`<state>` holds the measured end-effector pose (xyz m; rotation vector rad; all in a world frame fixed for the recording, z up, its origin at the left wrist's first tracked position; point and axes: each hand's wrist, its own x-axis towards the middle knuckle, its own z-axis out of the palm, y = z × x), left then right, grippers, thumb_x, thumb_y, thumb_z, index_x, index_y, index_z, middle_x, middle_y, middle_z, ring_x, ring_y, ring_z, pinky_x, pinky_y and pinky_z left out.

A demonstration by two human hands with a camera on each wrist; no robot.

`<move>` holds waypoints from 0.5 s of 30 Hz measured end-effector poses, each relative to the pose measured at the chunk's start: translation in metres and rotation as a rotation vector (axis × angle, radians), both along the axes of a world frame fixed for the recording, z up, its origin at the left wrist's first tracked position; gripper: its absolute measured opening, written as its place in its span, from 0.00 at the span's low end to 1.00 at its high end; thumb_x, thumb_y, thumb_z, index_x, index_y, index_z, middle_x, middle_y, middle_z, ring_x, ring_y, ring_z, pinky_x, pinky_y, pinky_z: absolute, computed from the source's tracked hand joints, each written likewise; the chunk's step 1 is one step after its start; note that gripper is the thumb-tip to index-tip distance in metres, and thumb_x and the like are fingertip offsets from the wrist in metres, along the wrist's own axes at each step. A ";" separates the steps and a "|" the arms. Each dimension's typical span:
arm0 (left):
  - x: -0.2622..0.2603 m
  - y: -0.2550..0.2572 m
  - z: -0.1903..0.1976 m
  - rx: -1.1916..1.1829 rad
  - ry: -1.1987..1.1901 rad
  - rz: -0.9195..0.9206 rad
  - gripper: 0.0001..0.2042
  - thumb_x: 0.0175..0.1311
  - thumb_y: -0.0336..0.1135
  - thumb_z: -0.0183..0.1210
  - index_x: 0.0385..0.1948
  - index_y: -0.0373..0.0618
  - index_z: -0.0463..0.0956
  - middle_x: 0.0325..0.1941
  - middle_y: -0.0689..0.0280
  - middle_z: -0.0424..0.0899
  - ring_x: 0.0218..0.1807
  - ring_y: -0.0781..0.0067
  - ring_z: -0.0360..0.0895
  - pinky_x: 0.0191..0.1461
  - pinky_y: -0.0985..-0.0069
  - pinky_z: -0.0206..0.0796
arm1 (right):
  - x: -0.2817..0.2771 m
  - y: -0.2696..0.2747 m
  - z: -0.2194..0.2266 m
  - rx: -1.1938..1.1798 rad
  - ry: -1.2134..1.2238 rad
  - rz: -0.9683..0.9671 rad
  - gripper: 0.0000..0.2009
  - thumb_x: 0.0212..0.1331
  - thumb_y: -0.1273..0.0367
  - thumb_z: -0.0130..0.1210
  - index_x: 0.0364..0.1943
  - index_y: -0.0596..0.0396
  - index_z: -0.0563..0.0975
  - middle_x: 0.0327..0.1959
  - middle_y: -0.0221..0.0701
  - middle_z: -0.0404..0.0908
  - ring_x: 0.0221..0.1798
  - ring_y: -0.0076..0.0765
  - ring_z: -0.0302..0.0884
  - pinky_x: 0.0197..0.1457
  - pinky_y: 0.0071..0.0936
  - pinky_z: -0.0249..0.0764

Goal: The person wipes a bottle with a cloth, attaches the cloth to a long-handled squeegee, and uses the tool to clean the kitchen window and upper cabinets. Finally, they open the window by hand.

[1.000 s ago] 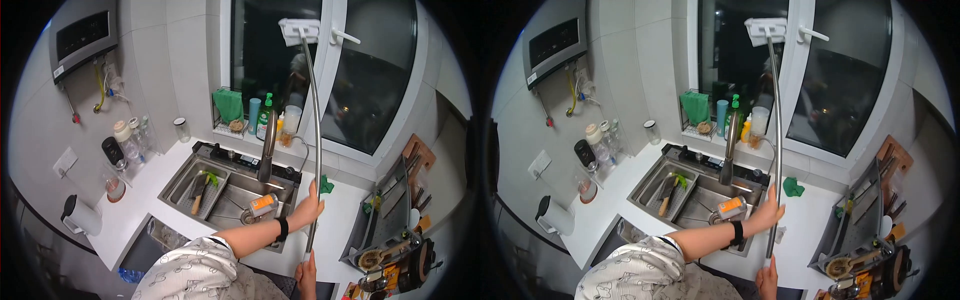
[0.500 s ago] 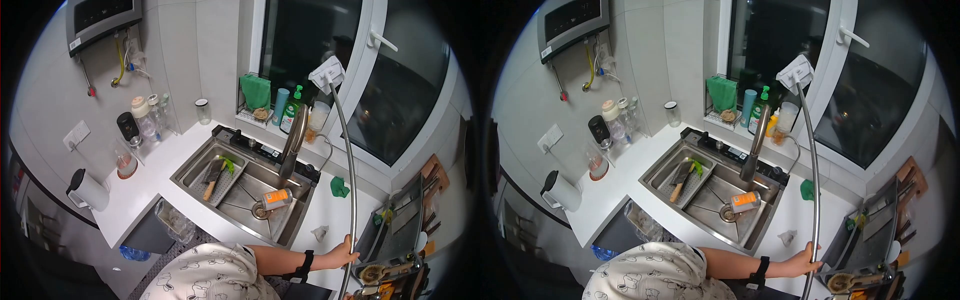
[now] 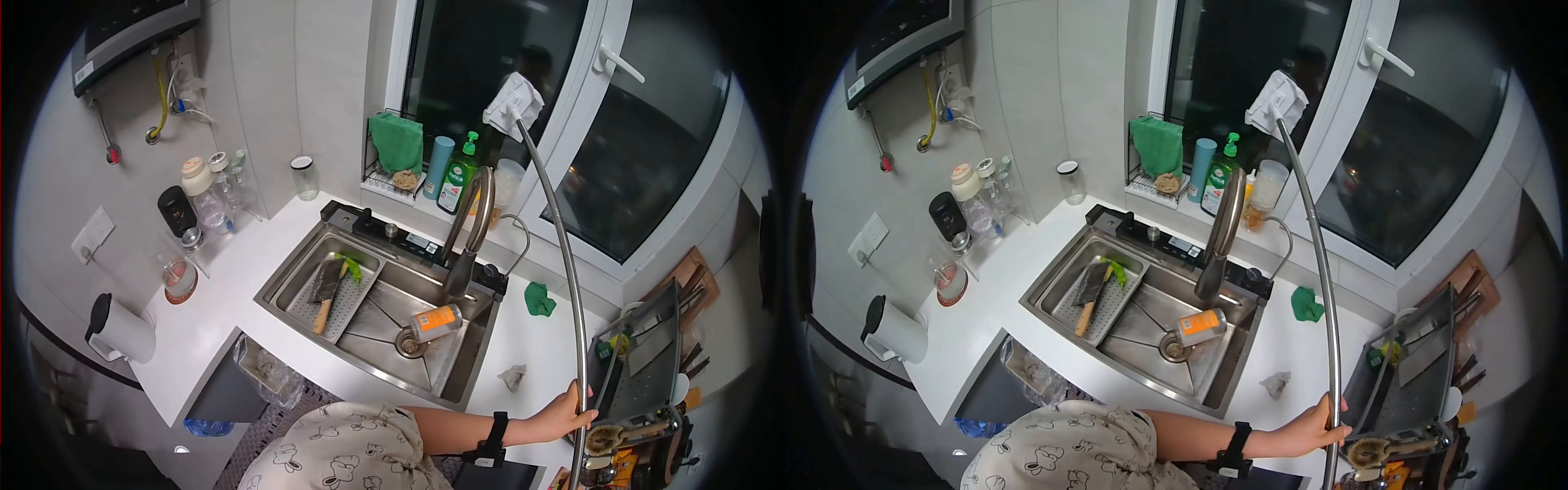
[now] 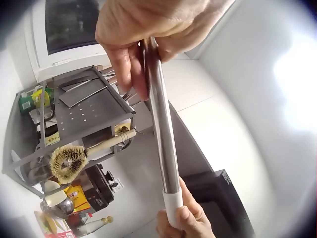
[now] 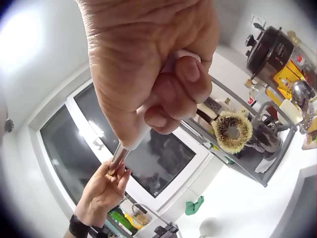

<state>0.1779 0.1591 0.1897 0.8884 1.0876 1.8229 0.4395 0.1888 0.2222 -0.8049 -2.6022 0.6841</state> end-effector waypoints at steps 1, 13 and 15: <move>-0.001 0.001 -0.002 0.020 0.012 0.030 0.17 0.63 0.36 0.50 0.44 0.40 0.52 0.27 0.63 0.71 0.30 0.78 0.72 0.31 0.80 0.65 | -0.003 0.001 0.001 0.002 -0.001 -0.003 0.20 0.60 0.71 0.48 0.58 0.55 0.65 0.33 0.32 0.78 0.28 0.20 0.66 0.30 0.17 0.64; -0.106 -0.028 0.034 0.134 -0.124 0.325 0.20 0.61 0.37 0.53 0.47 0.43 0.50 0.30 0.64 0.70 0.28 0.77 0.74 0.27 0.81 0.69 | -0.127 -0.018 0.082 0.009 -0.114 0.032 0.19 0.59 0.72 0.47 0.56 0.47 0.69 0.48 0.38 0.76 0.32 0.27 0.76 0.33 0.22 0.69; -0.128 -0.026 0.047 0.189 -0.164 0.499 0.25 0.60 0.37 0.54 0.51 0.42 0.48 0.32 0.63 0.69 0.25 0.76 0.75 0.27 0.79 0.71 | -0.131 -0.010 0.088 0.006 -0.100 0.030 0.19 0.59 0.72 0.47 0.56 0.47 0.69 0.49 0.38 0.75 0.36 0.30 0.76 0.36 0.23 0.69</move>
